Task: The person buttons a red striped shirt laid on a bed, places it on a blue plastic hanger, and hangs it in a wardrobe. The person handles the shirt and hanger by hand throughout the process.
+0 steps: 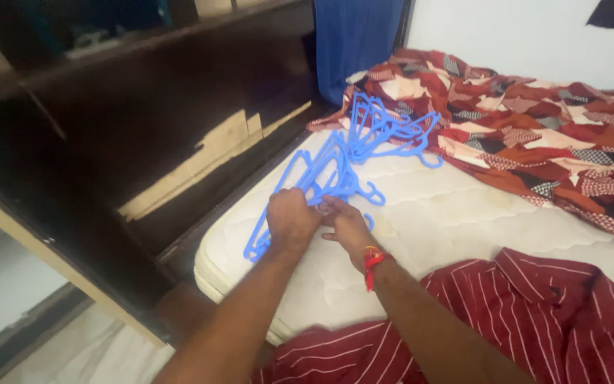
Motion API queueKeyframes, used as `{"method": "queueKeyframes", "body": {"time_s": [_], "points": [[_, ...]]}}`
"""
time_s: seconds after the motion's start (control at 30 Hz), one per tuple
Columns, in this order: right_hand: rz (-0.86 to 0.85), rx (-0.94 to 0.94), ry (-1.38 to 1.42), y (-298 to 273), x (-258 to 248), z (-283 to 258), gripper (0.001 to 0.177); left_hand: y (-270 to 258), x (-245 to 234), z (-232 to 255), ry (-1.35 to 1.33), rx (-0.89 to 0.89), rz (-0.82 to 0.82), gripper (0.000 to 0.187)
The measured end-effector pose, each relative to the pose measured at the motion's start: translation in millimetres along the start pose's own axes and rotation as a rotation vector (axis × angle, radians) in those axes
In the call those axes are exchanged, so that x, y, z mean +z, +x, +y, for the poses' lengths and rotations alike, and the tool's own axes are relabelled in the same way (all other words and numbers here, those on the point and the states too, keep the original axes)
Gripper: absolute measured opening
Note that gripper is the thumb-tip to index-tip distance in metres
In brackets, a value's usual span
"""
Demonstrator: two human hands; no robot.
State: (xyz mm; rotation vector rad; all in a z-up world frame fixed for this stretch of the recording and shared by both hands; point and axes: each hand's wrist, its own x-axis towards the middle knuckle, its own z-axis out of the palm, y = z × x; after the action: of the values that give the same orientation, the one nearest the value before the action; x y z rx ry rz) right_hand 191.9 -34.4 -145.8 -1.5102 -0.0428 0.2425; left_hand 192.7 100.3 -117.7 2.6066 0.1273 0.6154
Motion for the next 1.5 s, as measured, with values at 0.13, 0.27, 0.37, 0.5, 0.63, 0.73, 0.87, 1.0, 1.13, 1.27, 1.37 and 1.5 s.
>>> {"method": "queueKeyframes", "body": {"time_s": [0.13, 0.27, 0.37, 0.5, 0.63, 0.73, 0.87, 1.0, 1.13, 1.27, 1.37, 1.5], "points": [[-0.088, -0.078, 0.091, -16.5, 10.9, -33.3, 0.052, -14.1, -47.5, 21.3, -0.05, -0.048, 0.018, 0.034], [-0.092, -0.163, 0.14, -29.8, 14.7, -60.5, 0.045, -29.8, -94.0, 45.8, -0.049, 0.019, 0.149, 0.027], [-0.026, -0.237, 0.185, -40.3, 15.4, -87.3, 0.04, -42.1, -127.7, 68.7, -0.075, 0.103, 0.251, 0.027], [0.136, -0.365, 0.218, -71.0, -9.3, -136.4, 0.032, -65.3, -158.4, 121.1, -0.156, 0.244, 0.249, 0.022], [0.232, -0.472, 0.073, -127.3, -58.8, -195.3, 0.037, -91.7, -184.2, 189.8, -0.271, 0.405, 0.216, 0.031], [0.263, -0.48, 0.121, -177.4, -93.4, -233.1, 0.035, -110.2, -203.1, 235.8, -0.334, 0.551, 0.225, 0.032], [0.31, -0.503, 0.087, -241.6, -147.7, -268.1, 0.035, -129.4, -229.9, 282.9, -0.434, 0.686, 0.192, 0.03], [0.336, -0.6, -0.022, -295.3, -195.7, -281.7, 0.034, -144.9, -248.6, 315.0, -0.462, 0.865, 0.242, 0.029], [0.314, -0.53, 0.111, -354.6, -211.7, -293.2, 0.034, -163.4, -245.3, 340.7, -0.532, 1.056, 0.382, 0.029], [0.399, -0.449, 0.093, -421.5, -218.0, -305.9, 0.035, -176.0, -230.3, 353.8, -0.475, 1.102, 0.366, 0.025], [0.467, -0.445, 0.041, -457.5, -234.8, -308.9, 0.036, -179.6, -220.9, 354.0, -0.449, 1.155, 0.372, 0.024], [0.61, -0.414, 0.003, -498.8, -277.8, -299.9, 0.038, -179.3, -212.5, 348.1, -0.274, 1.127, 0.305, 0.026]]}}
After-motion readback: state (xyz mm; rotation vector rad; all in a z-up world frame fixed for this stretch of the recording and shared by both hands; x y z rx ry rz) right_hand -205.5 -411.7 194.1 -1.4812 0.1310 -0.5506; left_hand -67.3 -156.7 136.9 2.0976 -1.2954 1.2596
